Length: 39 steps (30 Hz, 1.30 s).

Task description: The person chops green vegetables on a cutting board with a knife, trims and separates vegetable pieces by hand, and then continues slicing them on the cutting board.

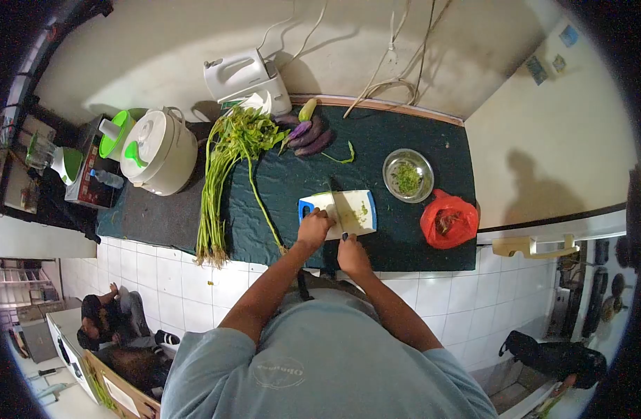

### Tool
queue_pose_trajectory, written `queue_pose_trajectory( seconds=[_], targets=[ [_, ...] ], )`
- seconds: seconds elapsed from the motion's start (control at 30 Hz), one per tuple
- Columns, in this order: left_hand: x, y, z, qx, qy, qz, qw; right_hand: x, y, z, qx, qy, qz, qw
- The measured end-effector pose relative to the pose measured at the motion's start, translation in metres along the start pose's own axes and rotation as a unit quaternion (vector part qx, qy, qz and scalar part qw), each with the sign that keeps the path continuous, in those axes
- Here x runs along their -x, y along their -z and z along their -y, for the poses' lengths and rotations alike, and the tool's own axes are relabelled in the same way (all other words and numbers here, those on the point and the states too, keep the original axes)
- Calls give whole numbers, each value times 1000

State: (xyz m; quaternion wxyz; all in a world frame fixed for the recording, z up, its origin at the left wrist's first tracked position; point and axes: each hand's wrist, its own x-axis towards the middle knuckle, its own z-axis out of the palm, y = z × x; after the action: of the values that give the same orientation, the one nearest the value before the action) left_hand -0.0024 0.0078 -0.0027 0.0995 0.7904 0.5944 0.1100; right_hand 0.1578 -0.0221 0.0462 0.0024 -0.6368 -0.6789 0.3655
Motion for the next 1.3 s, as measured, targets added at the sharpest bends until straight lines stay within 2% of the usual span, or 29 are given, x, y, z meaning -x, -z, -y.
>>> queue_pose_trajectory(
  seconds=[0.07, 0.3, 0.4, 0.47, 0.6, 0.77, 0.9, 1.0, 1.1, 1.2, 1.3],
  targets=[
    [1, 5, -2, -8, -10, -8, 1000, 6, -5, 2, -13, -36, -6, 999],
    [0, -1, 1, 1, 8, -7, 1000, -15, -2, 3, -51, 2, -17, 999],
    [0, 3, -2, 12, 19, 14, 1000, -8, -10, -3, -35, -8, -5, 999],
    [1, -1, 1, -20, -7, -7, 1000, -5, -22, -5, -23, -46, -8, 999],
    [1, 0, -4, -38, 16, 11, 999, -14, -15, 3, -43, -45, -13, 998],
    [-1, 8, -5, -5, 21, 4, 1000, -14, -8, -4, -12, 22, -11, 1000],
    [1, 5, -5, -33, 27, 10, 999, -5, -24, -6, -9, -25, -16, 1000],
    [-1, 5, -4, -21, 33, 8, 999, -14, -20, -4, -33, -41, -11, 999],
    [-2, 5, -3, 33, 29, 4, 999, -16, -4, 5, -47, -17, 4, 999],
    [-3, 10, -8, 33, 80, 24, 996, -13, -10, -2, -37, 5, 11, 999],
    [2, 8, -7, 56, 64, -17, 996, -6, -21, 1, -32, -43, -12, 999]
  ],
)
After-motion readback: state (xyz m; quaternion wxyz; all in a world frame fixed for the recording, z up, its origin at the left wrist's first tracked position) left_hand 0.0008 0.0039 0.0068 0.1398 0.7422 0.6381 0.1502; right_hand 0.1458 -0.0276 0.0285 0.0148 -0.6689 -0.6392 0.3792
